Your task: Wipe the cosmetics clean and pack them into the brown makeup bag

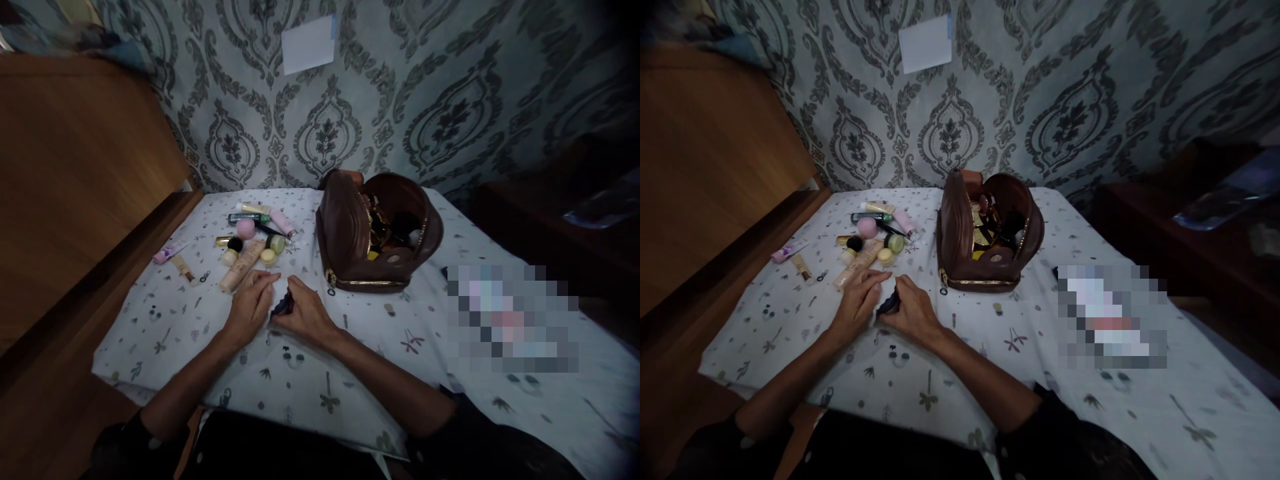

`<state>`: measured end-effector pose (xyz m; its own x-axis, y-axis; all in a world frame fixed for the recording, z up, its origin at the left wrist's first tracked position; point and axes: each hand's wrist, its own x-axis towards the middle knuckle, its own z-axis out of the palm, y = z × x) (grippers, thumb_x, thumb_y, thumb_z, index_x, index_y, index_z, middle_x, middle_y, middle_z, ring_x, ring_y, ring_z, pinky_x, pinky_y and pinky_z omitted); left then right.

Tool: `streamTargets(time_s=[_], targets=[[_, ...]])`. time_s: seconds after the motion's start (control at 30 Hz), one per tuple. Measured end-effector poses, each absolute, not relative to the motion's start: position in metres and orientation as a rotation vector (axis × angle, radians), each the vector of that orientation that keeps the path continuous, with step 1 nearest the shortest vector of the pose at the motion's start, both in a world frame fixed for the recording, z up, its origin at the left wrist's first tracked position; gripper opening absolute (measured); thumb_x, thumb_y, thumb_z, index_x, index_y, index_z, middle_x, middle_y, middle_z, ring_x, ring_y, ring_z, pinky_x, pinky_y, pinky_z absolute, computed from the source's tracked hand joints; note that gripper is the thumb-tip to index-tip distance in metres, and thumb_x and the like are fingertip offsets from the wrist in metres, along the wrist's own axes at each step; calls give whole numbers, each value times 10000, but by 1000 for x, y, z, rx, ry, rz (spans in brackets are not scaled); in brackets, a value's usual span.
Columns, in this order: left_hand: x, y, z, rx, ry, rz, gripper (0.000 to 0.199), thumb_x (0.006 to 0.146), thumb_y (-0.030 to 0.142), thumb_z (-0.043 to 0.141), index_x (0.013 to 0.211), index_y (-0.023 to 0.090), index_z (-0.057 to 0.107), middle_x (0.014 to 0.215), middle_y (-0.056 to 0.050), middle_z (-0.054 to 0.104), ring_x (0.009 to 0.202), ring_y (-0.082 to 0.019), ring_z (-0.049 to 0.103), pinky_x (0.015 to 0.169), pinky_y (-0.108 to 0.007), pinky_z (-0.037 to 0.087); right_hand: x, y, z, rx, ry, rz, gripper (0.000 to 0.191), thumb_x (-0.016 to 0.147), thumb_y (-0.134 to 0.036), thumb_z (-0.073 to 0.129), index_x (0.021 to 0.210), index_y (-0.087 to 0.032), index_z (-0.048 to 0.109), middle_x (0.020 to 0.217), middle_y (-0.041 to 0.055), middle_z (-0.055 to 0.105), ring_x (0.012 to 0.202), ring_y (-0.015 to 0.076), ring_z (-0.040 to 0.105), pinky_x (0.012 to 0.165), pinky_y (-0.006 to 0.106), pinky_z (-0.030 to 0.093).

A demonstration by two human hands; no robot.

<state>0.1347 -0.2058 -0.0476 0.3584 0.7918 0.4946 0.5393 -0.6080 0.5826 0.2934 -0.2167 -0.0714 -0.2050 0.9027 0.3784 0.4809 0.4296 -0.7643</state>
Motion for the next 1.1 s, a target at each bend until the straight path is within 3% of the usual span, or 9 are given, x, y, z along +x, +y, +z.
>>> streamTargets(time_s=[0.07, 0.2, 0.37, 0.43, 0.57, 0.7, 0.8, 0.93, 1.1], targets=[[132, -201, -46, 2145, 1153, 1123, 367, 1007, 335, 380, 1184, 149, 642, 1115, -103, 667, 1089, -221, 603, 985, -376, 462, 293, -218, -69, -1199, -1832, 634, 294, 655, -282, 714, 889, -200, 556, 883, 18, 588, 809, 193, 571, 736, 305, 473], [131, -196, -46, 1999, 1196, 1203, 406, 1020, 399, 352, 1255, 152, 572, 1220, -108, 647, 1137, -217, 594, 1014, -369, 443, 294, -219, -62, -1210, -1727, 791, 508, 674, -394, 754, 1098, -190, 563, 968, 37, 643, 870, 213, 608, 800, 338, 482], [132, -198, -49, 2290, 1079, 1178, 394, 1021, 412, 357, 1249, 176, 574, 1216, -116, 635, 1169, -235, 571, 1028, -401, 437, 298, -216, -62, -1037, -1475, 1045, 641, 742, -394, 705, 1318, -205, 497, 1234, 76, 620, 1117, 241, 590, 970, 384, 468], [128, -198, -49, 2435, 1030, 1134, 416, 1002, 432, 418, 1322, 189, 524, 1280, -132, 590, 1219, -254, 539, 1050, -429, 426, 298, -214, -65, -915, -1324, 1243, 614, 773, -435, 683, 1323, -224, 512, 1295, 73, 594, 1152, 241, 584, 938, 368, 507], [118, -193, -51, 2639, 942, 1071, 673, 857, 528, 657, 1395, 190, 435, 1304, -158, 559, 1224, -296, 538, 1024, -451, 458, 295, -211, -71, -793, -1042, 1598, 574, 755, -546, 709, 1214, -229, 575, 1121, 57, 653, 951, 214, 656, 708, 310, 577], [112, -191, -50, 2636, 961, 1046, 615, 856, 512, 666, 1329, 164, 483, 1142, -133, 636, 1068, -272, 622, 915, -400, 519, 295, -211, -70, -758, -1070, 1699, 560, 756, -615, 701, 1132, -222, 568, 828, 8, 660, 658, 171, 652, 606, 324, 577], [113, -193, -44, 2497, 984, 1022, 535, 881, 517, 622, 1266, 157, 532, 1118, -118, 657, 1021, -257, 638, 882, -368, 523, 297, -214, -66, -773, -1150, 1613, 521, 793, -626, 660, 1095, -209, 580, 871, 22, 651, 683, 162, 645, 624, 310, 573], [114, -192, -36, 2282, 985, 983, 485, 915, 537, 543, 1203, 149, 586, 1106, -101, 674, 1003, -242, 642, 865, -337, 517, 300, -217, -59, -777, -1231, 1442, 530, 797, -516, 710, 1216, -231, 555, 1069, 32, 589, 774, 125, 617, 650, 246, 540], [113, -190, -42, 2223, 1022, 1026, 445, 948, 486, 496, 1186, 135, 630, 1164, -116, 689, 1072, -242, 638, 932, -338, 487, 298, -215, -62, -829, -1229, 1477, 550, 779, -508, 720, 1202, -224, 511, 923, -2, 561, 649, 114, 610, 556, 249, 529]])
